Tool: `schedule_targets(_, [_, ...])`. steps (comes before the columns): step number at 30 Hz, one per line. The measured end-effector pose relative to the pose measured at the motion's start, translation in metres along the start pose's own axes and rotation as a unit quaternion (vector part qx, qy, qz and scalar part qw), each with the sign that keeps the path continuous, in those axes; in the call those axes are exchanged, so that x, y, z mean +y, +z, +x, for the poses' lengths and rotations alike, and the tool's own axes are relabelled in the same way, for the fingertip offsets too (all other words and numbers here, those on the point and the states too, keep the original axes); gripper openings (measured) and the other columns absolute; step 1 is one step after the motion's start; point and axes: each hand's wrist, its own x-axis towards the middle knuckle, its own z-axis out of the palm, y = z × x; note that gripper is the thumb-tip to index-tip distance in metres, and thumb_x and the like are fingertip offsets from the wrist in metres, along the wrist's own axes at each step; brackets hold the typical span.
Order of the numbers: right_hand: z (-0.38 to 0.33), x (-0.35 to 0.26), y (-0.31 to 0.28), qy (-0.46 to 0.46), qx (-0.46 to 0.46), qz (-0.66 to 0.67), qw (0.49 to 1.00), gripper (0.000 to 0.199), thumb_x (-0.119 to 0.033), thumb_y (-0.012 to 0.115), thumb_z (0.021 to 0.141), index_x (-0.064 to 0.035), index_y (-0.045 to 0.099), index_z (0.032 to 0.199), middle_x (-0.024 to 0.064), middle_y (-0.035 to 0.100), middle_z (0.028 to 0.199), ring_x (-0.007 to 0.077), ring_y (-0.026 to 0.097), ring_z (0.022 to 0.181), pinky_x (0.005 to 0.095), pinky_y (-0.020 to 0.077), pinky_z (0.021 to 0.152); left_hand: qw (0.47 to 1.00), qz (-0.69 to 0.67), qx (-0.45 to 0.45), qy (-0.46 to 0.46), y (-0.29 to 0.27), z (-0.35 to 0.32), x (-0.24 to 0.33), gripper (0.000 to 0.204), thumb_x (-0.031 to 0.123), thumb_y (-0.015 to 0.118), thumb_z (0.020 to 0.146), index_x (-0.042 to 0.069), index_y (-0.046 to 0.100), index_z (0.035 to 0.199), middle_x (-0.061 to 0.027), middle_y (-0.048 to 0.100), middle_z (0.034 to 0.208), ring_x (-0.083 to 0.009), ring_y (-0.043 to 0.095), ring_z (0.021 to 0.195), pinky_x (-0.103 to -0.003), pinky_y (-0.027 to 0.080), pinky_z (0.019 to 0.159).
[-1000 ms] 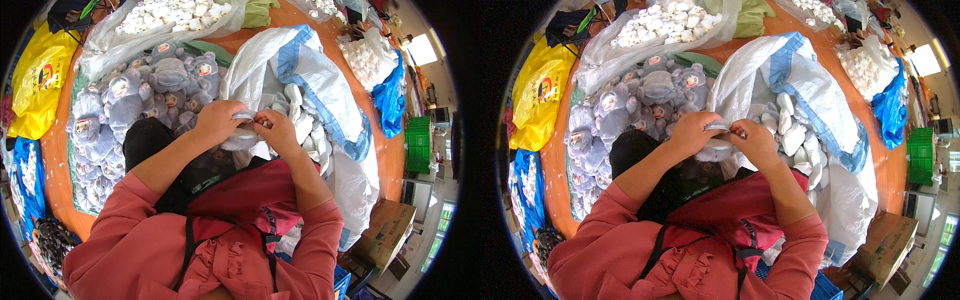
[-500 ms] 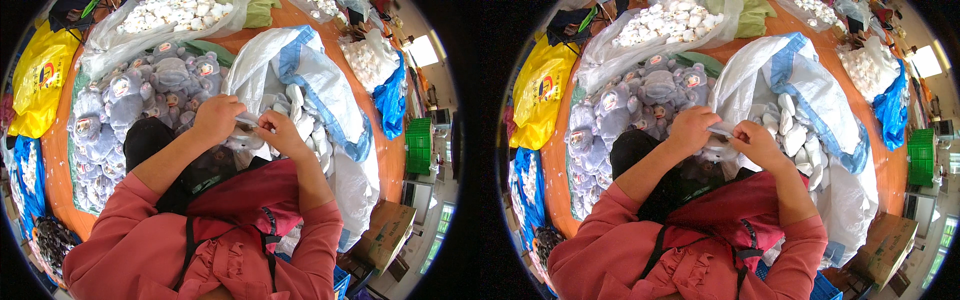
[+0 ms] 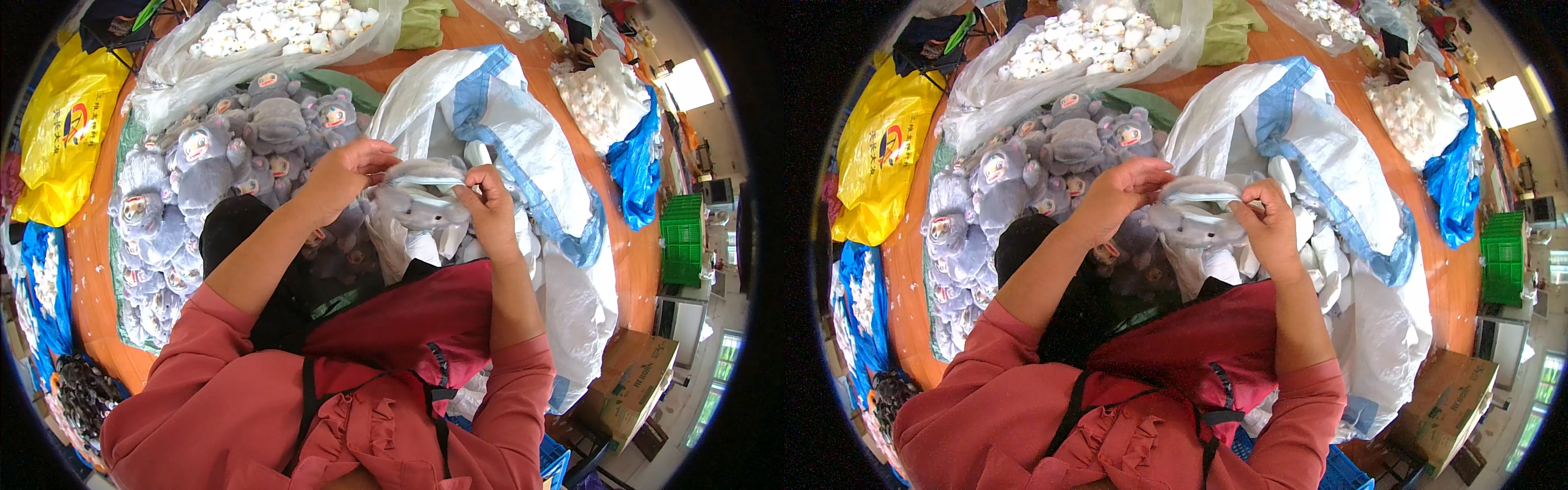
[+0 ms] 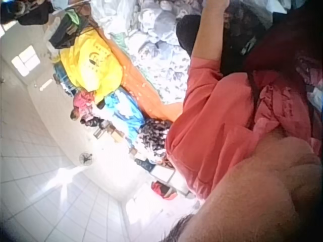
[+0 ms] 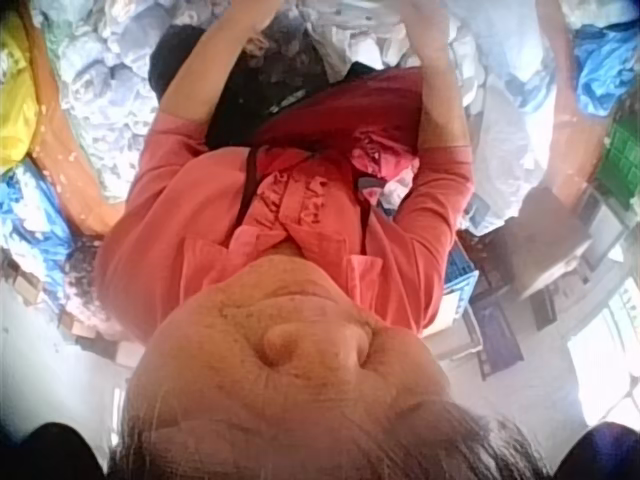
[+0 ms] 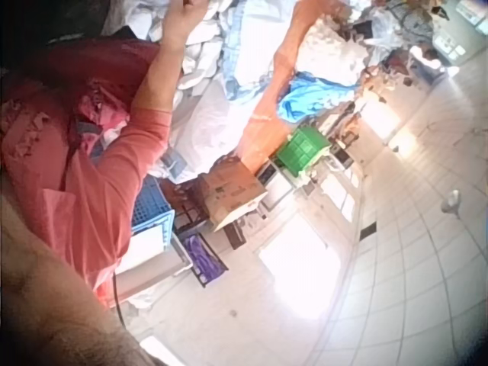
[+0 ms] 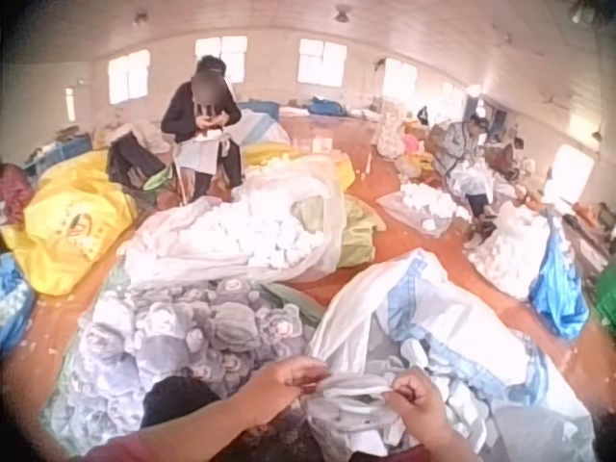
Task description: The person sits on the floor and repeatedly stuffs white filling into gray plush toy bodies. They open the toys, insert the filling by hand, and place the stuffed toys into a nearby pile.
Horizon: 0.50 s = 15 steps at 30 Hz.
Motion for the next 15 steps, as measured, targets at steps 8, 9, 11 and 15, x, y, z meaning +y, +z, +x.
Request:
schedule_targets(8, [-0.001,0.008,0.000,0.059,-0.015,0.201,0.978,0.020,0.009,0.064,0.086,-0.0062,0.055,0.095,0.0055,0.058,0.118,0.0127,0.055,0.107,0.0268,0.0461,0.094,0.973,0.218,-0.074,-0.009,0.022,-0.015,0.021,0.076,0.006,0.077,0.075,0.012,0.045,0.144,-0.0046,0.063,0.121,-0.0140,0.059,0.112,-0.030,0.046,0.097])
schedule_targets(9, [-0.002,0.008,0.000,0.055,-0.021,0.212,0.976,0.021,0.010,0.064,0.086,-0.0063,0.055,0.095,0.0053,0.058,0.118,0.0130,0.055,0.108,0.0272,0.0458,0.095,0.970,0.227,-0.078,0.032,0.023,-0.016,0.014,0.074,0.006,0.077,0.075,0.011,0.046,0.142,-0.0050,0.064,0.120,-0.0149,0.060,0.111,-0.031,0.047,0.096])
schedule_targets(11, [-0.001,0.001,0.001,0.042,-0.076,0.200,0.976,0.022,0.011,0.064,0.085,-0.0066,0.055,0.096,0.0050,0.058,0.119,0.0130,0.055,0.108,0.0277,0.0459,0.095,0.959,0.249,-0.081,0.113,0.022,-0.017,0.002,0.070,0.007,0.078,0.075,0.010,0.049,0.139,-0.0057,0.064,0.119,-0.0168,0.061,0.109,-0.032,0.048,0.095])
schedule_targets(15, [-0.003,-0.010,0.004,-0.010,-0.118,0.136,0.984,0.025,0.011,0.064,0.082,-0.0068,0.056,0.097,0.0058,0.059,0.118,0.0159,0.057,0.109,0.0290,0.0461,0.095,0.904,0.353,-0.063,0.234,0.019,-0.014,-0.004,0.054,-0.001,0.074,0.069,0.009,0.060,0.120,-0.0121,0.066,0.106,-0.0306,0.064,0.102,-0.037,0.050,0.088])
